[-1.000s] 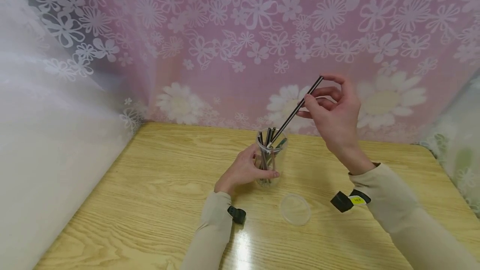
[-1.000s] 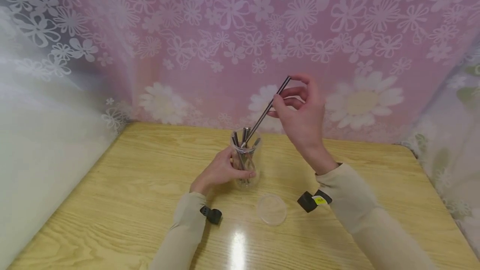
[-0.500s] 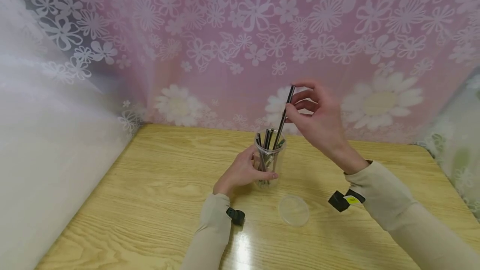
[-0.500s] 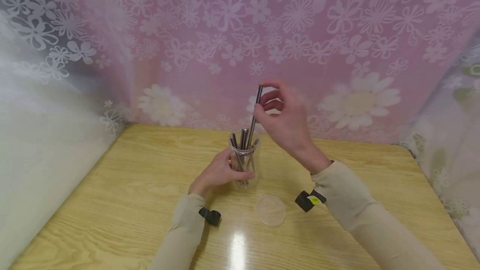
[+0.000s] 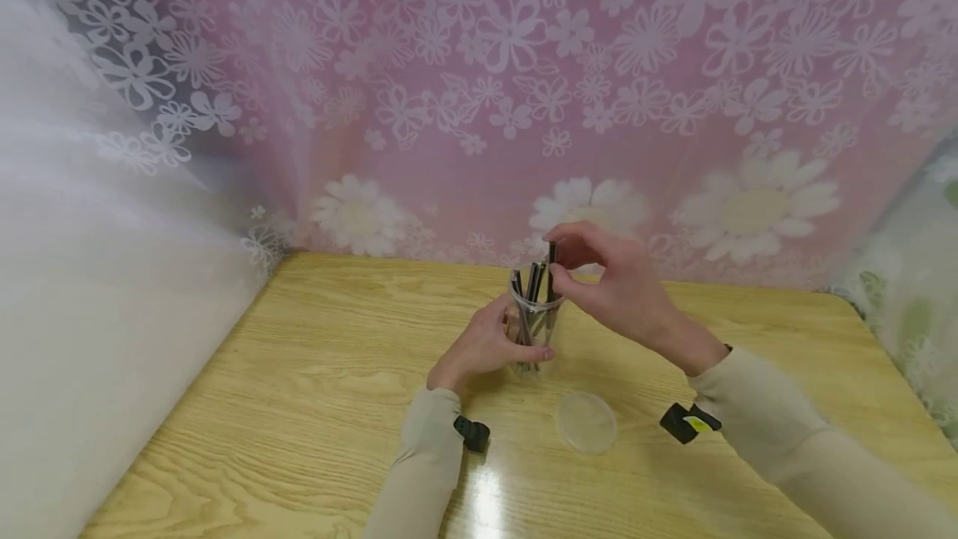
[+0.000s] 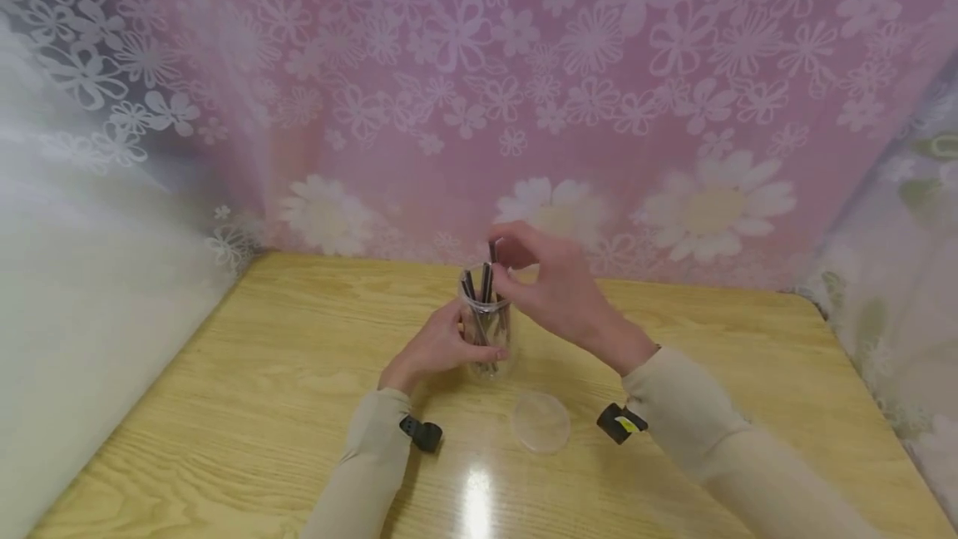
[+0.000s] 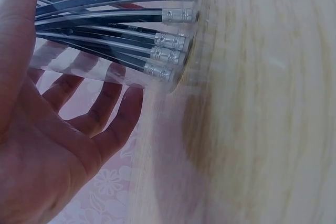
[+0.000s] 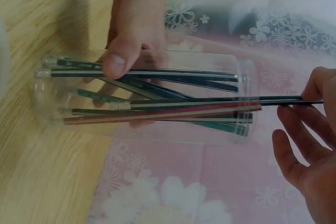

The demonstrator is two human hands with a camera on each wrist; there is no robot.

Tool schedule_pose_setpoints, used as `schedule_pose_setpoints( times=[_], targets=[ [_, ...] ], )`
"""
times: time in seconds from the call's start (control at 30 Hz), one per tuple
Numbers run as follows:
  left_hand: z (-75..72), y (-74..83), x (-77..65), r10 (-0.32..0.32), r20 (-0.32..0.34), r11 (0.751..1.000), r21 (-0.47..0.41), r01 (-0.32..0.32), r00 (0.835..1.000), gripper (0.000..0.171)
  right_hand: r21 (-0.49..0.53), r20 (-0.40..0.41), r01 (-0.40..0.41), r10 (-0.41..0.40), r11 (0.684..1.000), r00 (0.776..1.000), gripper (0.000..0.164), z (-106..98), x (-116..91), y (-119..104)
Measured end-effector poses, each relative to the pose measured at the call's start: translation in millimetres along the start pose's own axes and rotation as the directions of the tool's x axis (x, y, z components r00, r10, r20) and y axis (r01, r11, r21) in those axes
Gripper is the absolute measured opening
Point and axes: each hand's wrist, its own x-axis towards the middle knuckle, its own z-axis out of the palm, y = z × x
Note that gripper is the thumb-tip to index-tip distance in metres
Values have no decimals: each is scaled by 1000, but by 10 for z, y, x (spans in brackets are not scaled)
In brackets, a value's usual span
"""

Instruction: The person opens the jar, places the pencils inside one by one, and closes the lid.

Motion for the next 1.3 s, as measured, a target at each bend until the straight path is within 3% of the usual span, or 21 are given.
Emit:
schedule_pose_setpoints(
  times=[0.23,0.5,0.67,0.93,1.13,1.3],
  targets=[
    [25,-36,-16,13,1,1000,-1,-13,1000,79,-96,-1,67,-68,993,998,30,97,-193,115],
    [13,-32,-36,-2,-4,1000,1,2,1000,69,-147,-9,93,-96,985,995,27,134,-308,194],
    [9,-32,-39,-15,-1,1000,-6,15,1000,60,-148,12,127,-126,981,992,27,127,-297,212],
    [9,-26,-16,6,-3,1000,-9,-6,1000,63,-147,39,199,-195,969,980,24,114,-232,240],
    [5,-12,-5,35,5,999,-32,-35,999,78,-188,55,165,-158,968,986,23,118,-194,235],
    [4,-7,-2,44,2,998,-34,-44,999,71,-186,81,166,-153,968,985,20,105,-171,249]
  ],
)
